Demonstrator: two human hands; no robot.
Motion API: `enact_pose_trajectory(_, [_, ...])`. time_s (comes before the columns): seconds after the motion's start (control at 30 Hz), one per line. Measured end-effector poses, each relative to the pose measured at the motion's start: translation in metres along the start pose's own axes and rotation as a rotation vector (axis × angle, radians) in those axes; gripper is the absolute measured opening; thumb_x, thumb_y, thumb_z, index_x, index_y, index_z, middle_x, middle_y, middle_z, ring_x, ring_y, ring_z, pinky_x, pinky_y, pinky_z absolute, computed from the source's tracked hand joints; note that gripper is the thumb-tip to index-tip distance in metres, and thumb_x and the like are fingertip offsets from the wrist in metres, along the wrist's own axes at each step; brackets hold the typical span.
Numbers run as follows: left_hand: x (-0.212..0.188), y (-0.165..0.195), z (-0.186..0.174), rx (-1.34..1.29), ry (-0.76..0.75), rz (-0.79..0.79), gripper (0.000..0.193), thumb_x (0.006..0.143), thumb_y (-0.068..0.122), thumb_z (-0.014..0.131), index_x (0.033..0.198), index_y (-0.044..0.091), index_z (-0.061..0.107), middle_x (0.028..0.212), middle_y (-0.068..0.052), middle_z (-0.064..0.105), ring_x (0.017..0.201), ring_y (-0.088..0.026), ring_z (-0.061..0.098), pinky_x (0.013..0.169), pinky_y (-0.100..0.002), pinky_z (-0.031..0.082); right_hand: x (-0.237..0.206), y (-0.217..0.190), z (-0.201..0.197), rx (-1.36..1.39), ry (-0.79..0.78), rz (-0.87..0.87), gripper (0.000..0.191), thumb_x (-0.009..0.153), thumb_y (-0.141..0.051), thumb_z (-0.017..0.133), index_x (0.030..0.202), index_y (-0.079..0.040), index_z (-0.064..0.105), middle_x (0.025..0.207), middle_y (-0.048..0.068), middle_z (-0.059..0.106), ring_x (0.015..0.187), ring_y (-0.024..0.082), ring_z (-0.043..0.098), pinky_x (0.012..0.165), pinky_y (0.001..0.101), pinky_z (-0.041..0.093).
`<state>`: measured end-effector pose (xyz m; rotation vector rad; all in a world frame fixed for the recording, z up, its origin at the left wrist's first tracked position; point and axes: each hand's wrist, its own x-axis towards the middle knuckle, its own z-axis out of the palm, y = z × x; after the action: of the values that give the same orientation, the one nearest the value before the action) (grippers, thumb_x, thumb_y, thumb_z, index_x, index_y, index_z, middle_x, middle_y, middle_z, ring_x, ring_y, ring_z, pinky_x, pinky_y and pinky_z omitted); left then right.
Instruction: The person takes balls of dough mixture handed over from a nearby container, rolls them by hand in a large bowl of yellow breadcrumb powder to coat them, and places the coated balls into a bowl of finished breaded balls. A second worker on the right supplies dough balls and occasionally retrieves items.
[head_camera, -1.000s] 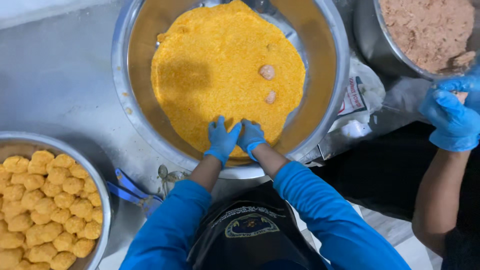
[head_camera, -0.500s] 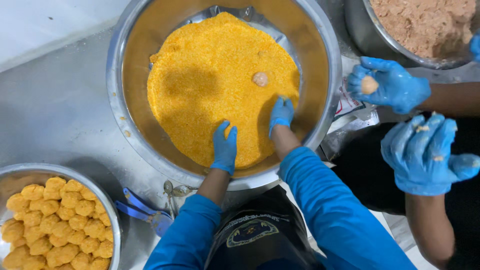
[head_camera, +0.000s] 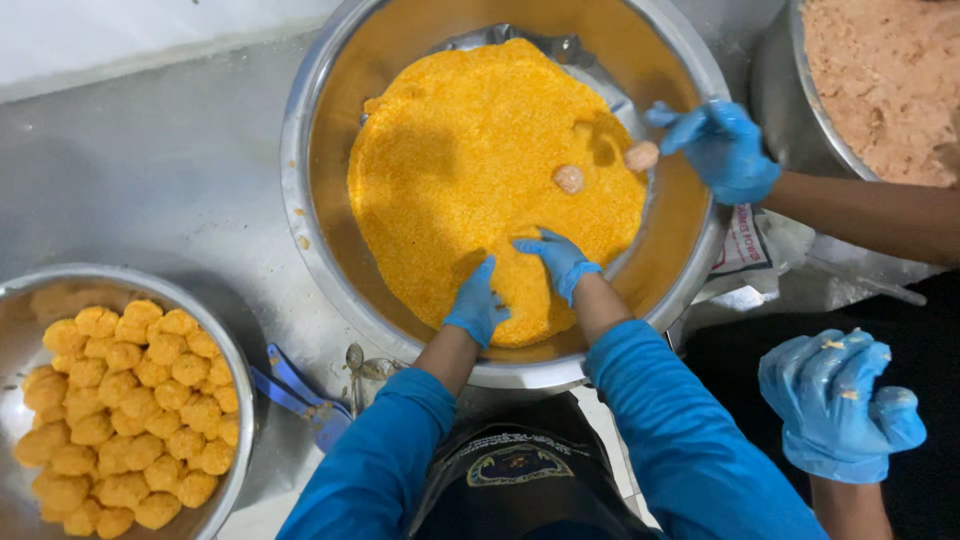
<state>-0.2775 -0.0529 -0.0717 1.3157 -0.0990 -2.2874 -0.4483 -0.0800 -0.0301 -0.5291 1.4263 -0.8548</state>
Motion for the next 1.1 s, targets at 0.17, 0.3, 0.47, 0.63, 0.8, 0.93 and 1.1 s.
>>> enact_pose_trajectory(0.17, [0.004,0.001,-0.004,-0.308,-0.252,0.056,0.058,0.093,0.065,0.054,0.139,0.029,0.056,0.137,0.001,0.062,0.121,-0.026,0.060,0.091,-0.057,0.052,-0.026,0.016,0.024,-0.264,-0.150,-0.278,0.034,0.099,-0.020,0.071,0.127,-0.002,0.072,0.112,0.009,0.070,0.101,0.018,0.062,0.089,0.0329,0.050])
enact_pose_trajectory(0.3, [-0.001,0.005,-0.003,-0.174,-0.056,0.219,0.051,0.098,0.051,0.061,0.137,0.018,0.058,0.134,-0.007,0.061,0.121,-0.027,0.055,0.096,-0.049,0.049,-0.043,0.033,0.043,-0.119,0.164,-0.463,0.035,0.108,-0.036,0.058,0.118,-0.006,0.073,0.112,0.004,0.071,0.104,0.016,0.062,0.096,0.0331,0.052])
enact_pose_trajectory(0.47, [-0.017,-0.009,0.006,0.557,-0.070,0.998,0.053,0.106,0.040,0.054,0.142,0.001,0.058,0.142,-0.015,0.065,0.132,-0.025,0.060,0.111,-0.037,0.048,-0.045,0.040,0.067,0.759,0.280,0.084,0.042,0.102,-0.049,0.048,0.120,-0.015,0.066,0.113,0.000,0.067,0.107,0.021,0.063,0.097,0.0435,0.050])
enact_pose_trajectory(0.63, [-0.011,-0.010,0.006,0.172,-0.148,0.740,0.058,0.110,0.049,0.037,0.148,0.008,0.050,0.150,-0.007,0.054,0.140,-0.021,0.049,0.118,-0.036,0.037,-0.043,0.037,0.080,0.420,0.240,-0.235,0.038,0.105,-0.042,0.058,0.117,-0.009,0.072,0.115,0.006,0.070,0.108,0.023,0.060,0.098,0.0417,0.049])
enact_pose_trajectory(0.8, [0.006,0.002,-0.009,-0.494,-0.577,0.255,0.053,0.108,0.056,0.045,0.126,0.010,0.063,0.124,-0.010,0.067,0.115,-0.026,0.064,0.105,-0.042,0.051,-0.060,0.035,0.085,-0.589,0.299,-0.879,0.041,0.107,-0.040,0.048,0.111,-0.007,0.072,0.114,0.008,0.070,0.113,0.024,0.065,0.103,0.0399,0.051])
enact_pose_trajectory(0.93, [0.007,-0.003,-0.013,-0.321,-0.298,0.347,0.036,0.117,0.045,0.054,0.117,0.012,0.067,0.108,-0.009,0.067,0.097,-0.024,0.064,0.084,-0.039,0.050,-0.069,0.035,0.088,-0.264,0.506,-0.888,0.045,0.111,-0.043,0.041,0.120,-0.007,0.066,0.125,0.008,0.065,0.123,0.026,0.057,0.110,0.0394,0.043])
enact_pose_trajectory(1.1, [-0.012,-0.009,0.000,0.403,-0.009,0.973,0.052,0.114,0.044,0.045,0.101,0.003,0.074,0.107,-0.015,0.075,0.106,-0.027,0.067,0.096,-0.038,0.053,-0.056,0.044,0.091,0.737,0.249,0.068,0.054,0.101,-0.058,0.038,0.110,-0.012,0.066,0.111,0.002,0.068,0.114,0.021,0.057,0.098,0.0441,0.045])
